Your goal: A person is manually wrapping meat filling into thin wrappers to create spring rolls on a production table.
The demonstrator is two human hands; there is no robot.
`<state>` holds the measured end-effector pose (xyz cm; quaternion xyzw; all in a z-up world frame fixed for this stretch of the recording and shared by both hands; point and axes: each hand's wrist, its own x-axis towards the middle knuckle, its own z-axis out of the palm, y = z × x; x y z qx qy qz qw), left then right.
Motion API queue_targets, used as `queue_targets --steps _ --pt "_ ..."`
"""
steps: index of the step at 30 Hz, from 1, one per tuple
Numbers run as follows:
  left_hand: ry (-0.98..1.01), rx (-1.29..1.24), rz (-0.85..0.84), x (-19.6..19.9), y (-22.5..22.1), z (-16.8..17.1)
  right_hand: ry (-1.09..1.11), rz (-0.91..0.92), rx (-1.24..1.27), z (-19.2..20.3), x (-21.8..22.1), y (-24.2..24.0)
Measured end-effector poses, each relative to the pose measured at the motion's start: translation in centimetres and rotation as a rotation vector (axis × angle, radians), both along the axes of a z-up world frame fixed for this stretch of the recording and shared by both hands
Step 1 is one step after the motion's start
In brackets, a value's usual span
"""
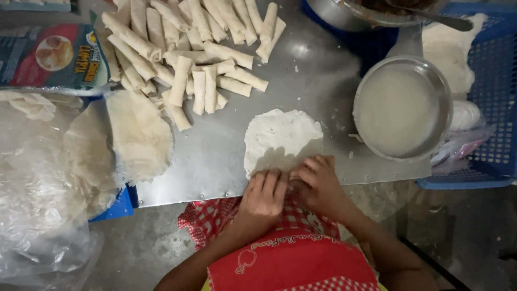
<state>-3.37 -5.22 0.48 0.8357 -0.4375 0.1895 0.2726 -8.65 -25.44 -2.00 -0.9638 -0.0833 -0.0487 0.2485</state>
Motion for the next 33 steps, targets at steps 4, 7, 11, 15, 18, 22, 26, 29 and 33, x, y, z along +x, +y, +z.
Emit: queue_targets --steps 4,7,11,15,18,22,26,29,33 --pt "0.038 -0.158 -0.108 -1.9 0.9 -1.3 0.001 -0.031 0.329 2.0 1.2 -0.4" --pt "0.295 0.079 -0.287 -2.5 2.0 -1.9 0.125 0.045 0.242 1.5 1.0 -1.5" --pt "0.367 0.164 -0.263 -1.7 0.9 -0.9 0.147 -0.012 0.419 3.8 1.0 -1.5" --pt "0.15 0.042 -0.078 1.9 -1.5 1.9 -0.16 -0.234 0.218 3.1 0.5 -1.7" --pt "0.215 0.141 -0.045 4.5 -3.3 0.5 -0.263 -0.319 0.161 1.8 -0.1 -1.7" --pt "0.297 0.043 -0.118 4.2 -2.3 -2.2 -0.249 -0.19 -0.192 -2.1 -1.3 -2.5" --pt "0.189 0.113 0.221 3.4 1.6 -4.6 -0.412 -0.138 -0.366 0.5 1.5 -0.9" --pt "0.155 -0.06 0.362 3.3 1.7 -5.9 -0.557 -0.137 -0.415 1.0 3.0 -0.3" --pt "0.153 -0.282 0.197 3.9 0.9 -4.4 -0.72 -0.015 -0.199 0.3 4.5 0.7"
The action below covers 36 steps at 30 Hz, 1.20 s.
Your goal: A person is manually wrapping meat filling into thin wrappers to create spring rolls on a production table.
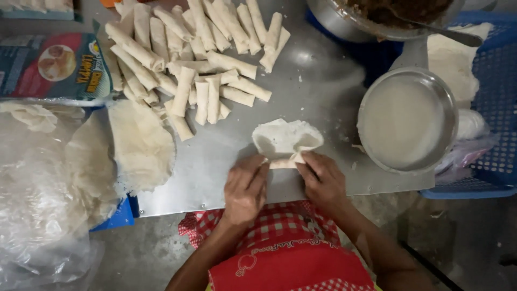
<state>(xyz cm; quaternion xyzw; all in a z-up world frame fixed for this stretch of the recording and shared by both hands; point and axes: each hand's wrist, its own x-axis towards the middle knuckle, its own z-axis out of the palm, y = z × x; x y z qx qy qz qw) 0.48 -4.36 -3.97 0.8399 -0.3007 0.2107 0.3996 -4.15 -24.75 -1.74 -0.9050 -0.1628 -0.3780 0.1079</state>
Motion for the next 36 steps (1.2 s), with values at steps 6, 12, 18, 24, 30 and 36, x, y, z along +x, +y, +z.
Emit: queue_targets --steps 6,12,18,24,30,36 --pt "-0.105 -0.069 -0.145 0.2 -1.3 1.2 0.041 0.182 0.156 -1.0 -0.1 0.2" --pt "-0.142 0.054 -0.132 0.6 -1.9 2.9 0.414 0.242 0.201 1.0 0.7 -0.2" --pt "-0.175 0.109 -0.168 1.5 -2.5 0.7 0.52 0.348 0.367 1.5 1.7 -1.7" --pt "-0.215 0.122 -0.174 1.0 1.3 4.2 0.609 0.274 0.388 1.4 3.0 -1.3" --pt "-0.203 0.164 -0.174 -2.3 2.7 0.1 0.901 0.271 0.351 1.8 6.6 2.1" --pt "-0.259 0.246 -0.149 -2.6 2.4 0.6 0.799 0.105 0.19 0.9 8.9 4.2"
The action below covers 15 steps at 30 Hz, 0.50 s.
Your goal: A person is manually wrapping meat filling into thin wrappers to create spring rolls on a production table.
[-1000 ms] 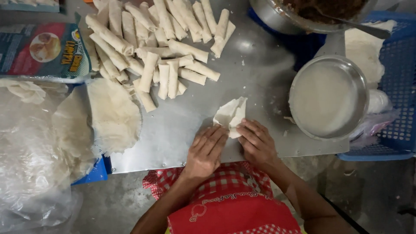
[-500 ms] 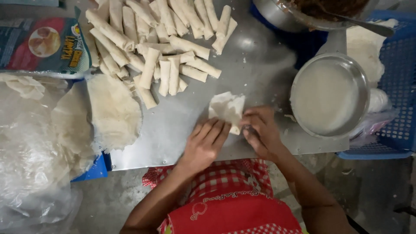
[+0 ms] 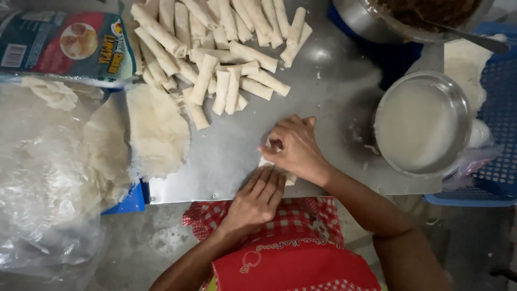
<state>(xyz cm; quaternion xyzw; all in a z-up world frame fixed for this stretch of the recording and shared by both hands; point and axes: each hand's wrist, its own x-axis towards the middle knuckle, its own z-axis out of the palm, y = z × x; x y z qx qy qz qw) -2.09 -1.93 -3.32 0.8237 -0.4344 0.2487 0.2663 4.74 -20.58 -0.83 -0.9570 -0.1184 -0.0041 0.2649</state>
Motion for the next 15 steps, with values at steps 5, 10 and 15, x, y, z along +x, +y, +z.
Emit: queue_targets --steps 5,10,15 --pt "-0.004 -0.001 -0.032 1.0 0.8 1.4 -0.013 -0.029 0.129 -0.7 0.6 0.5" --pt "0.115 0.076 -0.098 0.7 1.4 1.9 -0.278 -0.018 -0.087 -0.7 0.3 1.6" --pt "0.202 0.041 -0.108 0.5 1.3 2.2 -0.329 0.064 -0.051 0.4 -1.2 -0.7"
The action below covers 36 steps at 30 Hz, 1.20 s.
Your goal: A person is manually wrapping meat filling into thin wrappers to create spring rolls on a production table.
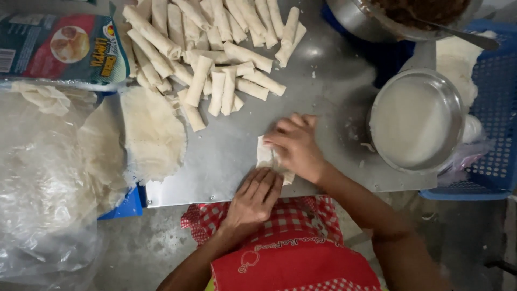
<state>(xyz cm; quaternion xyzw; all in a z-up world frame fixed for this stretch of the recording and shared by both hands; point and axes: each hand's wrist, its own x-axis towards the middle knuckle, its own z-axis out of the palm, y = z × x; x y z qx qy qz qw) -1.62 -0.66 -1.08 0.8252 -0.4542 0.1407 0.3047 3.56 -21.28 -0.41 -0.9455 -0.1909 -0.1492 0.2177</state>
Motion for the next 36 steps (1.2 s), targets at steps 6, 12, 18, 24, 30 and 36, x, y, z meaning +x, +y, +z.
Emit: queue_targets --steps 6,12,18,24,30,36 --pt "0.25 0.041 -0.018 -1.6 0.1 -2.3 -0.163 -0.477 -0.31 6.5 -7.0 -6.7" --pt "0.165 0.139 0.126 -1.4 -1.3 -1.7 -0.053 -0.8 -0.59 6.3 -10.5 -9.0" --pt "0.212 0.204 0.05 -1.5 -0.5 -1.0 -0.004 -0.271 -0.381 3.6 -7.7 -7.3" --pt "0.064 0.029 0.037 -1.1 0.0 -1.1 0.105 0.169 -0.427 0.6 -1.5 -7.0" --pt "0.094 0.028 0.026 -1.2 -0.2 -1.0 0.078 0.217 -0.486 0.3 -1.1 -4.0" --pt "0.2 0.051 0.018 -1.5 -0.2 -2.2 0.312 0.175 -0.406 0.7 -0.1 -2.8"
